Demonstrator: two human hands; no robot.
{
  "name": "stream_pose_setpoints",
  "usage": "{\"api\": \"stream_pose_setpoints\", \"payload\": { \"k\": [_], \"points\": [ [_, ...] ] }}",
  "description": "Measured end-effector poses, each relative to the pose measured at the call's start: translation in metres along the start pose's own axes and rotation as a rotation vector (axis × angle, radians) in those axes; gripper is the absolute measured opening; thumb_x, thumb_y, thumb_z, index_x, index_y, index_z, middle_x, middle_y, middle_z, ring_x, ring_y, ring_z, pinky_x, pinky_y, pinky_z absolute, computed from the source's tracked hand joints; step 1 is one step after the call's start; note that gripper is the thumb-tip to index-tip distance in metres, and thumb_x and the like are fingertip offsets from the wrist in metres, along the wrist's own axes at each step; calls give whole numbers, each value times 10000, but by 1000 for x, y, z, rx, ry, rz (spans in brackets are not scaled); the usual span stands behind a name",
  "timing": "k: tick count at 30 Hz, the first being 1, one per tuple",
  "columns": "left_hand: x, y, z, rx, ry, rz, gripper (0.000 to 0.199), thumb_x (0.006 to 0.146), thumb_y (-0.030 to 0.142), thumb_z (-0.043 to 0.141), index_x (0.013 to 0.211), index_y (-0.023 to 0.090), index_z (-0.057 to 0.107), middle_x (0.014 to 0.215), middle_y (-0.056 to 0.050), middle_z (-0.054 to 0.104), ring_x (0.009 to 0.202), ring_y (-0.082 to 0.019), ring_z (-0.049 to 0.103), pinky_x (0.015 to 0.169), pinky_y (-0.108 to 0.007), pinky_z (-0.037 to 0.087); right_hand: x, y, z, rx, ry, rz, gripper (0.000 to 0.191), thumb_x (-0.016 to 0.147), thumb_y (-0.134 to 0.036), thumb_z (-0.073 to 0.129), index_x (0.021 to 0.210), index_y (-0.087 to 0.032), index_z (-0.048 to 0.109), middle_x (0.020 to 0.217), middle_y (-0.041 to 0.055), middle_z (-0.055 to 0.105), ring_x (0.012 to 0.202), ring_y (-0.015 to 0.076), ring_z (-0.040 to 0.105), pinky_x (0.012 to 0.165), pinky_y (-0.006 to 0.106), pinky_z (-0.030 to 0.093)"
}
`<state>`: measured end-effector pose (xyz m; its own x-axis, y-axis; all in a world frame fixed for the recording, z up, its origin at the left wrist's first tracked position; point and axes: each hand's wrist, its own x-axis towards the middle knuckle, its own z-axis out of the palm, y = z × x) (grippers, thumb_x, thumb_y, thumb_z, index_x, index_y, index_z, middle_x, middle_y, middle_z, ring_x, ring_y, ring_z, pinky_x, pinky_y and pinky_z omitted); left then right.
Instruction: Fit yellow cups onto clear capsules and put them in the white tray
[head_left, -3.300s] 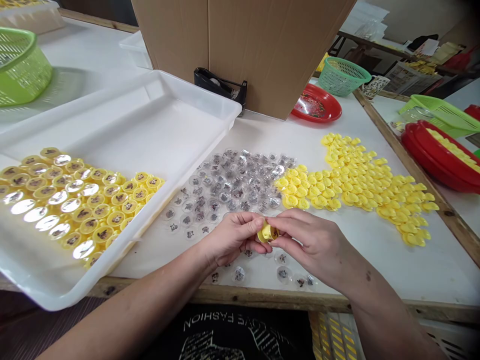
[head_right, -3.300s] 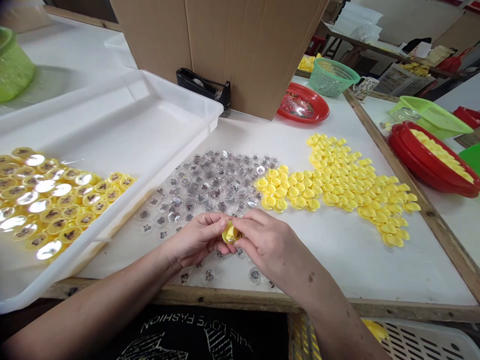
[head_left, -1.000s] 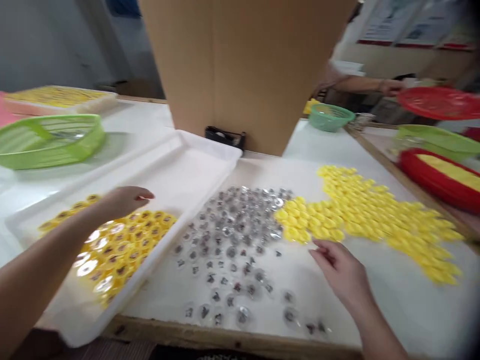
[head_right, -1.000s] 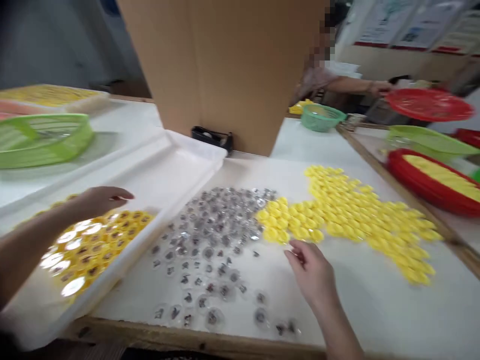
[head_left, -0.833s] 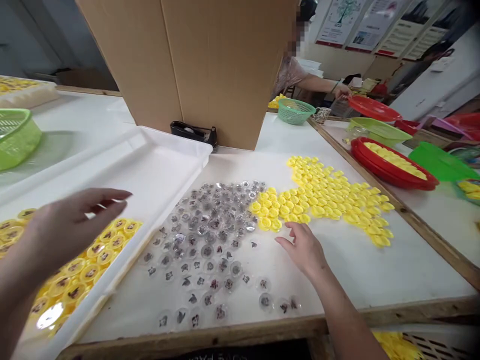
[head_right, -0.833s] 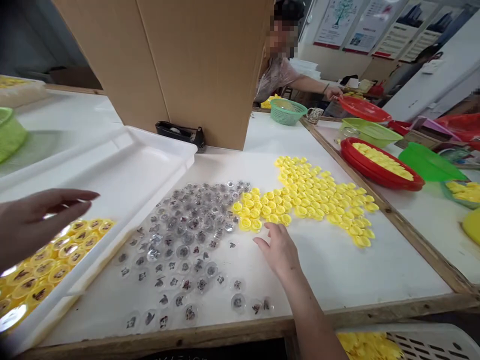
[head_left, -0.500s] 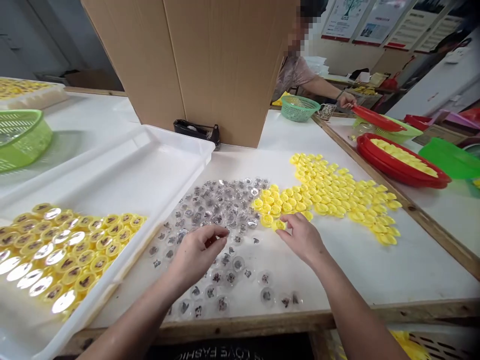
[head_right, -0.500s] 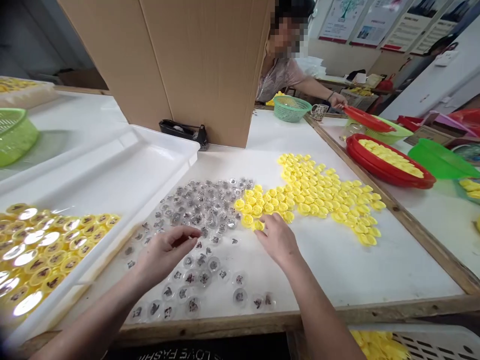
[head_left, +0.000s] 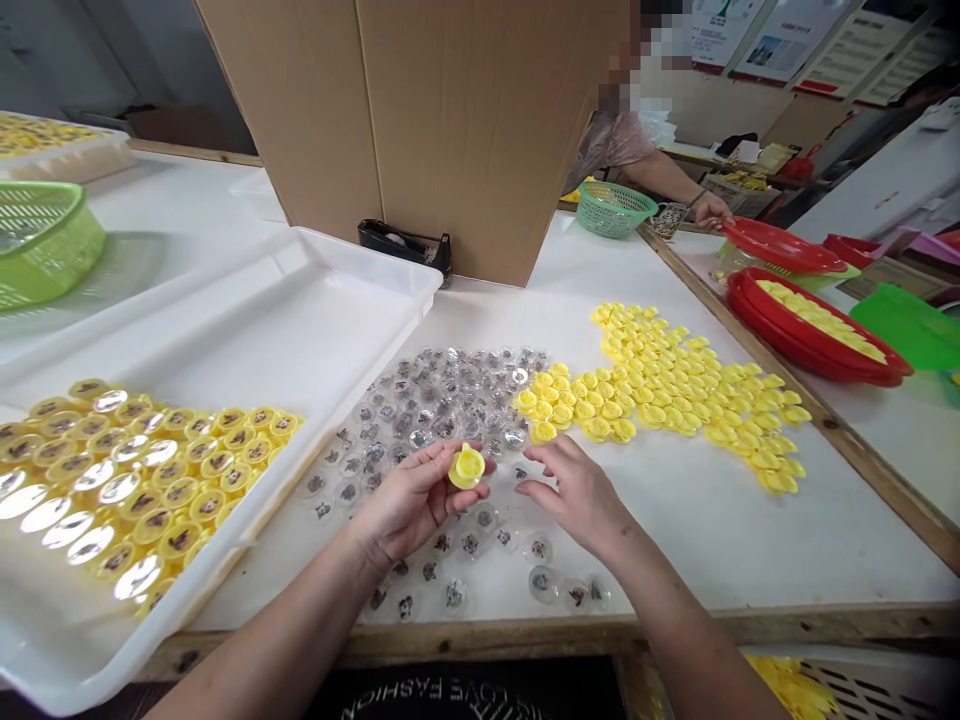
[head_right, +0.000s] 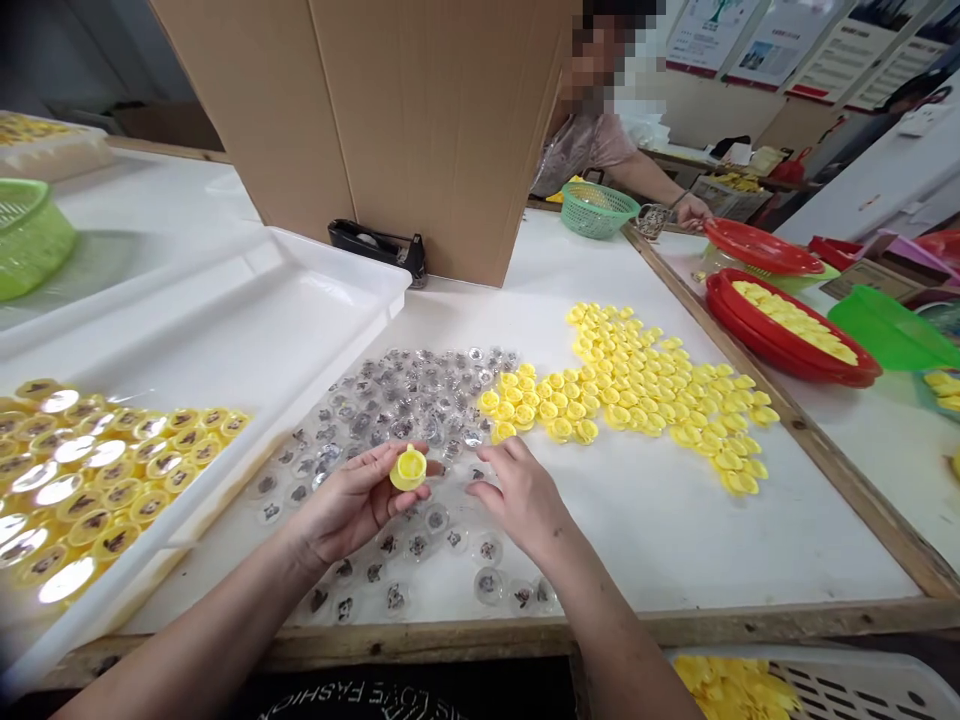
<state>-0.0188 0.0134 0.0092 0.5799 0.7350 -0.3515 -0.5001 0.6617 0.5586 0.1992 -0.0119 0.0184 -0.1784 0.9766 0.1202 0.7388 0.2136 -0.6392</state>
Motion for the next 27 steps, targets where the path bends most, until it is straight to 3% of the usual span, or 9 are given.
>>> {"api": "stream_pose_setpoints", "payload": {
  "k": [4, 6, 11, 16, 18, 22, 27],
  "points": [
    [0, 5, 0, -31, 30, 53, 241, 924, 149, 446, 1149, 68, 474, 1106, -242, 591, 969, -273, 639, 771, -230, 560, 1, 20, 18, -18, -6, 31, 83, 807, -143, 581, 866, -168, 634, 883, 79, 525, 812, 265, 546, 746, 444, 459],
    [1, 3, -1, -26, 16, 43, 225, 922, 157, 457, 1130, 73, 475, 1103, -243, 589, 979, -282, 634, 765, -230, 561, 0, 21, 22, 25, 18, 58, 131, 834, -149, 506, 796, -183, 626, 828, 69, 536, 796, 257, 552, 746, 433, 459],
    [1, -6, -3, 47, -19, 71, 224, 895, 188, 534, 1113, 140, 522, 1018, -115, 610, 712, -160, 650, 565, -173, 534, -8, -1, 13, 329, -10, 133, 172, 852, -240, 554, 1023, -224, 553, 810, 15, 603, 705, 186, 613, 623, 320, 525],
    [1, -13, -3, 78, -81, 72, 300, 839, 170, 635, 1129, 130, 571, 966, -98, 628, 812, -166, 649, 725, -202, 549, -6, -29, 6, 721, -99, 72, 191, 886, -230, 530, 1053, -240, 623, 817, -8, 574, 635, 111, 597, 588, 251, 534],
    [1, -15, -3, 77, -98, 76, 308, 823, 172, 659, 1118, 122, 587, 963, -107, 639, 813, -158, 647, 751, -203, 542, -2, -34, 8, 822, -103, 116, 243, 875, -211, 551, 1108, -254, 605, 755, -29, 552, 604, 102, 587, 566, 238, 526],
    [1, -17, -4, 90, -94, 91, 331, 792, 205, 709, 1102, 148, 607, 946, -93, 654, 788, -148, 648, 748, -202, 538, 3, -33, 11, 853, -65, 213, 205, 804, -218, 652, 1005, -243, 620, 813, -24, 552, 614, 113, 613, 528, 229, 526],
    [1, -19, -2, 87, -82, 108, 338, 766, 231, 743, 1074, 157, 625, 938, -81, 658, 783, -144, 645, 729, -203, 536, 1, -32, 9, 684, -62, 86, 295, 847, -180, 588, 1092, -324, 666, 982, 2, 510, 694, 97, 591, 625, 243, 537]
  ]
}}
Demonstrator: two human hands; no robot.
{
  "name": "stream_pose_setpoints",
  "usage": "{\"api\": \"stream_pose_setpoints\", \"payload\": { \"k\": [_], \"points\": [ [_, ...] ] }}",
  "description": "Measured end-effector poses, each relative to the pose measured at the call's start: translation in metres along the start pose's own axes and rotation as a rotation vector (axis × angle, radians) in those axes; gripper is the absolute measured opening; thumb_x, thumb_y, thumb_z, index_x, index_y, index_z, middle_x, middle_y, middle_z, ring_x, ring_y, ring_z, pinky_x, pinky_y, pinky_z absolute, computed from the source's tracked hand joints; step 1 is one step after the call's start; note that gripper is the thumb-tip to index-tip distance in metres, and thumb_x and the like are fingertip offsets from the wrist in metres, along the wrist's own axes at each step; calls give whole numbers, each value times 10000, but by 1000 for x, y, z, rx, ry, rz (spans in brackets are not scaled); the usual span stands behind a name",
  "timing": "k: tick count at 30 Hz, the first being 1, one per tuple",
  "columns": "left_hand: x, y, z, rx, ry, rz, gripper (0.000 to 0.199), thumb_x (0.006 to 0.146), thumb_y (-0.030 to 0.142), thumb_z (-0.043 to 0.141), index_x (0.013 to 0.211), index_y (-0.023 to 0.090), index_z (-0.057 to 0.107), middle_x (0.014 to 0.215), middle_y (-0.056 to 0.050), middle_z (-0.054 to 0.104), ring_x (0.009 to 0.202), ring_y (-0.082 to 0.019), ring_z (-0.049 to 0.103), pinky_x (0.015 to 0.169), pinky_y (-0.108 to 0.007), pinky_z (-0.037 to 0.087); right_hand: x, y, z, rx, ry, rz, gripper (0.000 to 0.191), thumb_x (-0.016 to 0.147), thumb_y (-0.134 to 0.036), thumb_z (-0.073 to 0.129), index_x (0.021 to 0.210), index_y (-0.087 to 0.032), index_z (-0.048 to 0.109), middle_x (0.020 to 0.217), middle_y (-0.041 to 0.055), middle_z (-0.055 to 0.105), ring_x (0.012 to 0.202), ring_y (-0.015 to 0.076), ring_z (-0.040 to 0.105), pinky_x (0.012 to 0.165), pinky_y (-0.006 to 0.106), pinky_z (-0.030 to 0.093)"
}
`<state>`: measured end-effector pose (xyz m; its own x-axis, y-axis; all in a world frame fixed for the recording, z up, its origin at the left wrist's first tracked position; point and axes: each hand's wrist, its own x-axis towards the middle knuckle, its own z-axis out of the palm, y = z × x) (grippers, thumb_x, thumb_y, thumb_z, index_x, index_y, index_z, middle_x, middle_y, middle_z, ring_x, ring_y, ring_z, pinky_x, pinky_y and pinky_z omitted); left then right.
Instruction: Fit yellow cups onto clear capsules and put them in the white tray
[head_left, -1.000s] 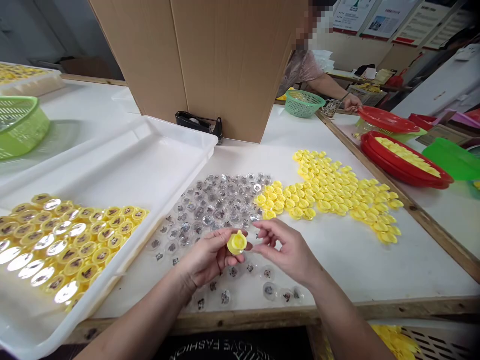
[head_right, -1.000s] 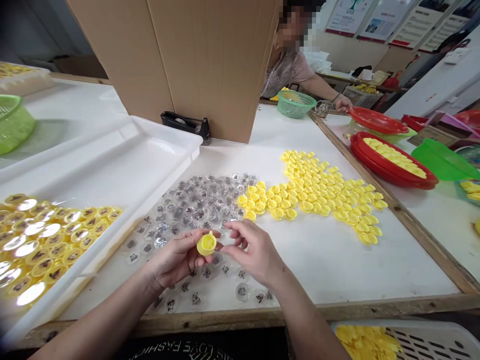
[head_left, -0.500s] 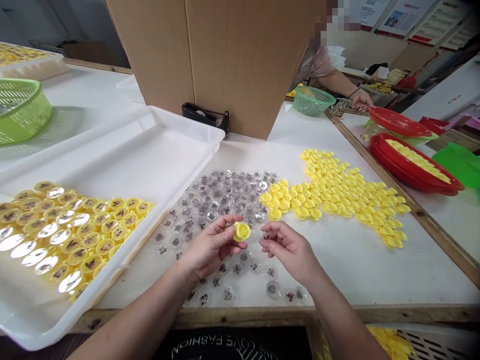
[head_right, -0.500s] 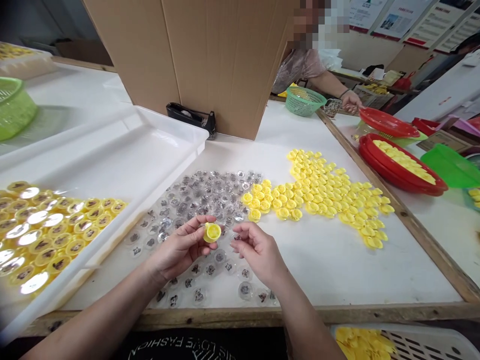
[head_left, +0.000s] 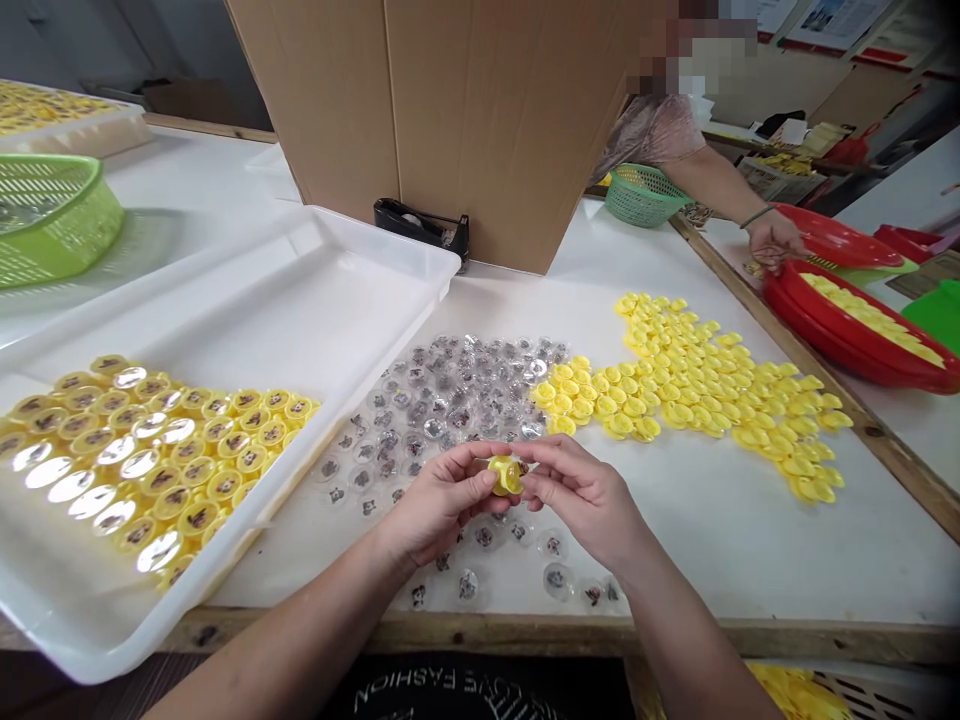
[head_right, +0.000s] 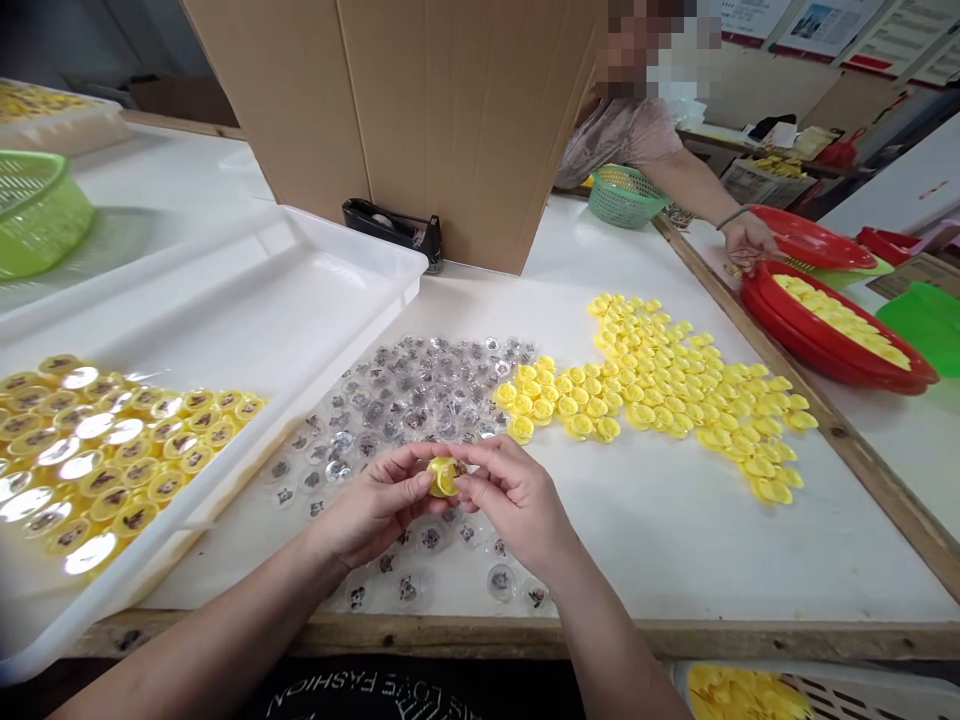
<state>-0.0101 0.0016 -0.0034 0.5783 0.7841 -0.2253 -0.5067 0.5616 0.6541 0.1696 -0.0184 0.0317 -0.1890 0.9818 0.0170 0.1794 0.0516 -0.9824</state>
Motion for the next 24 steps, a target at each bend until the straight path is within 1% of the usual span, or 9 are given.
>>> {"api": "stream_pose_setpoints", "payload": {
  "k": [3, 6, 8, 10, 13, 17, 21, 24],
  "points": [
    [1, -2, 1, 6, 11, 21, 334, 760, 248, 750, 1058, 153, 634, 908, -68, 656, 751, -128, 631, 702, -204, 535, -2, -7, 2, -164, -18, -66, 350, 848, -171, 601, 1154, -336, 638, 995, 11, 515, 781, 125, 580, 650, 252, 518],
    [1, -3, 3, 29, 17, 45, 320, 754, 247, 755, 1033, 140, 642, 885, -69, 657, 742, -121, 616, 690, -206, 526, -3, -15, 5, -375, 8, -182, 351, 839, -149, 627, 1168, -270, 634, 926, 16, 542, 717, 124, 565, 572, 250, 480],
    [1, -3, 4, 47, 23, 52, 319, 752, 250, 758, 1029, 142, 643, 909, -79, 663, 776, -137, 623, 695, -214, 525, -3, -18, 6, -464, 26, -247, 328, 822, -110, 646, 1134, -211, 638, 911, 24, 562, 704, 128, 564, 582, 259, 483],
    [0, -2, 5, 58, 28, 51, 327, 744, 260, 766, 1027, 150, 646, 928, -83, 667, 800, -151, 630, 695, -219, 528, -3, -20, 5, -514, 38, -294, 303, 791, -61, 665, 1069, -178, 635, 924, 33, 574, 740, 141, 573, 645, 277, 503],
    [-1, -2, 6, 63, 29, 49, 328, 734, 269, 775, 1014, 151, 652, 907, -80, 674, 761, -143, 633, 681, -222, 532, -5, -19, 4, -535, 47, -314, 289, 769, -19, 663, 1010, -176, 634, 949, 38, 579, 792, 152, 585, 695, 279, 524],
    [-1, -3, 5, 53, 24, 83, 306, 735, 239, 775, 1008, 161, 662, 899, -69, 679, 772, -142, 634, 686, -215, 523, -7, -17, 3, -463, 41, -277, 317, 784, -28, 652, 1052, -198, 641, 985, 31, 586, 802, 139, 601, 726, 260, 547],
    [-1, -5, 3, 80, 22, 108, 307, 742, 228, 768, 1024, 165, 664, 899, -76, 681, 780, -154, 636, 698, -231, 509, -8, -18, 4, -469, 41, -283, 324, 795, -41, 649, 1072, -209, 642, 982, 25, 594, 799, 136, 601, 698, 245, 540],
    [-1, -6, 4, 107, 35, 130, 314, 740, 230, 768, 1028, 162, 665, 902, -86, 684, 798, -171, 639, 703, -241, 503, -8, -20, 5, -490, 57, -268, 304, 784, -59, 678, 1047, -210, 650, 939, 16, 601, 752, 130, 595, 658, 240, 523]
  ]
}}
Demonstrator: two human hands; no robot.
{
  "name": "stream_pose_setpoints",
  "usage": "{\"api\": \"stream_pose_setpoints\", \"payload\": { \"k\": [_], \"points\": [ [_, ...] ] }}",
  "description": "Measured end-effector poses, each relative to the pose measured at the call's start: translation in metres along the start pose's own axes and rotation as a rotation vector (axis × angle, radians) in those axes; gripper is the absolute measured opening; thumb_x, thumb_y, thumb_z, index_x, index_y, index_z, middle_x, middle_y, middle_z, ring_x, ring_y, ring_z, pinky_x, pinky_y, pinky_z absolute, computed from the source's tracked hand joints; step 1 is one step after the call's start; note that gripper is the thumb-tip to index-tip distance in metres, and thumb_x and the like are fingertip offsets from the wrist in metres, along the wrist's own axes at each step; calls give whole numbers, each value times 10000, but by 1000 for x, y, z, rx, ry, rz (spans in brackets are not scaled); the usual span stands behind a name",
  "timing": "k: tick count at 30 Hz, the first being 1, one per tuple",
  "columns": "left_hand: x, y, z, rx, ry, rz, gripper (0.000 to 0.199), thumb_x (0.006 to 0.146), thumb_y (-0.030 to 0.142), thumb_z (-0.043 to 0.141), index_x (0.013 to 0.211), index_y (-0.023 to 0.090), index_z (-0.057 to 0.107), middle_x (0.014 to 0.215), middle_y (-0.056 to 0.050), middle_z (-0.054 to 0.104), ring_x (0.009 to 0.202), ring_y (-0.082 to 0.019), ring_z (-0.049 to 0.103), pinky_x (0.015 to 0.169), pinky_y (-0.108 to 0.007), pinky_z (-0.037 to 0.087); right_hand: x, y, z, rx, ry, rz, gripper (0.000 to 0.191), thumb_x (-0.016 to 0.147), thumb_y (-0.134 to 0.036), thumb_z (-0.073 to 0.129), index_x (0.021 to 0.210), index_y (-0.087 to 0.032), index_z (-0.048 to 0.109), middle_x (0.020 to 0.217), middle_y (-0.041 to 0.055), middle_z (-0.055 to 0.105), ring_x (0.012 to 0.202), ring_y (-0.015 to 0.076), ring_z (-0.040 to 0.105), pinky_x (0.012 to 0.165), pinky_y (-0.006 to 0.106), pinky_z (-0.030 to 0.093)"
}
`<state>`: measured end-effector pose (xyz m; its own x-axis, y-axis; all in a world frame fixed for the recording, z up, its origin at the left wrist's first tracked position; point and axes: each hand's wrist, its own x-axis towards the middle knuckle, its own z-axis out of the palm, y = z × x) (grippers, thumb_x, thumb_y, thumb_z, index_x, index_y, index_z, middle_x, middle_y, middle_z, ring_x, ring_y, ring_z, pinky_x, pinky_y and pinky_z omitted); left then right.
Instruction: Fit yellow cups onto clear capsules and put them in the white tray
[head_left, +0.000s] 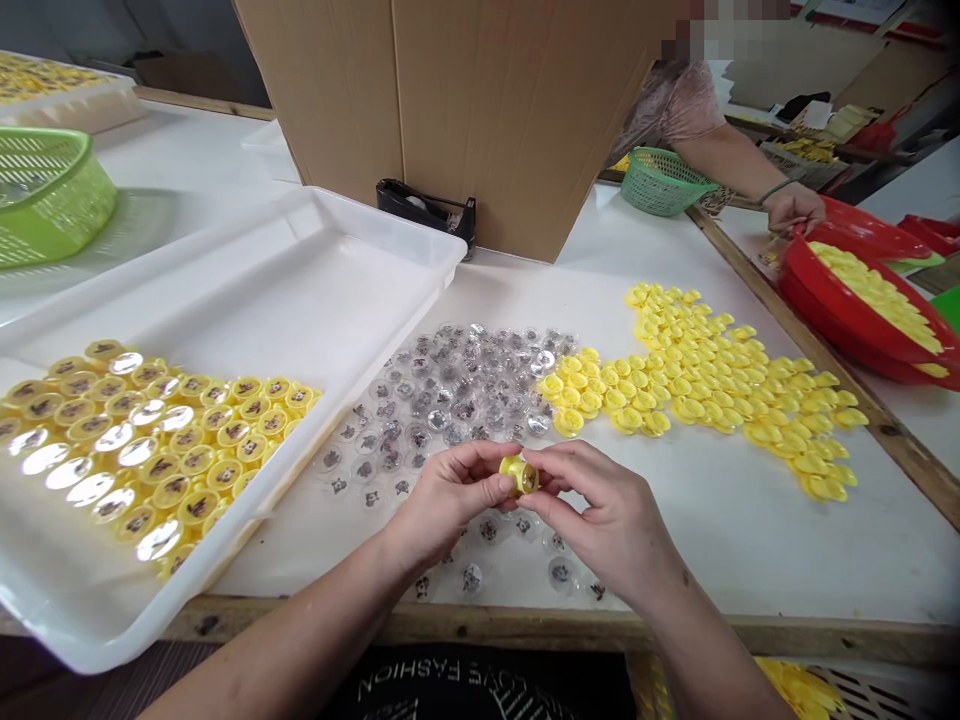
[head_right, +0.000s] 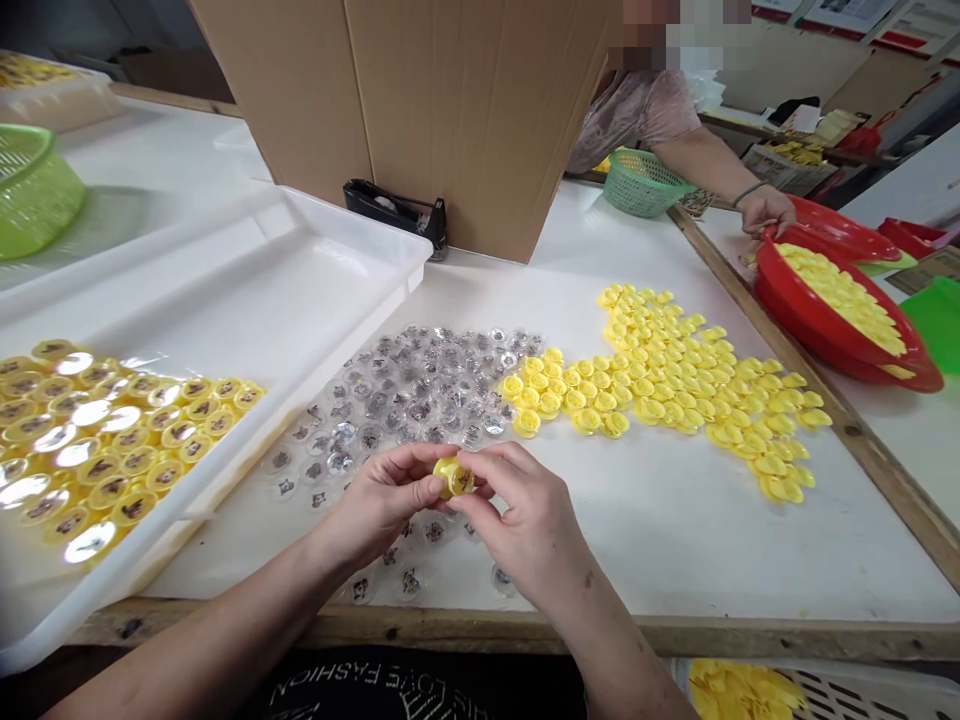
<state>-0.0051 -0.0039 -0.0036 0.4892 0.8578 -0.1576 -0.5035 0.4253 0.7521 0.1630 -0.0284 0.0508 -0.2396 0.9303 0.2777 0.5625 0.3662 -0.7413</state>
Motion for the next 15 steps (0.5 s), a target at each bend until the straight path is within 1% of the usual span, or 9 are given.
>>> {"api": "stream_pose_setpoints", "payload": {
  "k": [3, 6, 10, 13, 15],
  "points": [
    [-1, 0, 2, -7, 15, 9, 306, 731, 231, 774, 1014, 172, 675, 888, -71, 689, 780, -151, 630, 701, -232, 502, 0, -3, 1, -58, 13, -5, 286, 784, -68, 683, 1038, -195, 646, 909, 25, 599, 737, 137, 595, 643, 245, 518],
    [-2, 1, 4, -18, 25, 4, 305, 730, 236, 775, 1012, 174, 677, 885, -63, 693, 778, -140, 626, 720, -236, 509, -1, -6, 4, -161, 28, -58, 250, 819, -79, 637, 1047, -179, 630, 909, 50, 597, 748, 156, 603, 648, 262, 528],
    [-4, 5, 4, 49, 31, -21, 331, 760, 266, 748, 1057, 155, 655, 922, -74, 688, 827, -152, 624, 778, -265, 512, -4, -6, 12, -281, 61, -104, 198, 854, -79, 566, 1030, -152, 618, 908, 81, 585, 733, 169, 610, 652, 283, 537],
    [-3, 7, 2, 104, -30, -44, 415, 794, 291, 713, 1165, 155, 588, 1004, -88, 662, 906, -168, 609, 828, -286, 496, -6, -5, 21, -320, 102, -92, 225, 860, -78, 527, 1062, -139, 604, 906, 95, 572, 733, 183, 601, 656, 308, 537],
    [-3, 8, 1, 147, -62, -38, 453, 786, 292, 721, 1183, 148, 556, 1008, -91, 648, 918, -169, 600, 821, -271, 486, -6, -4, 27, -302, 123, -82, 245, 860, -67, 494, 1067, -151, 593, 899, 92, 560, 771, 196, 593, 678, 321, 531]
  ]
}}
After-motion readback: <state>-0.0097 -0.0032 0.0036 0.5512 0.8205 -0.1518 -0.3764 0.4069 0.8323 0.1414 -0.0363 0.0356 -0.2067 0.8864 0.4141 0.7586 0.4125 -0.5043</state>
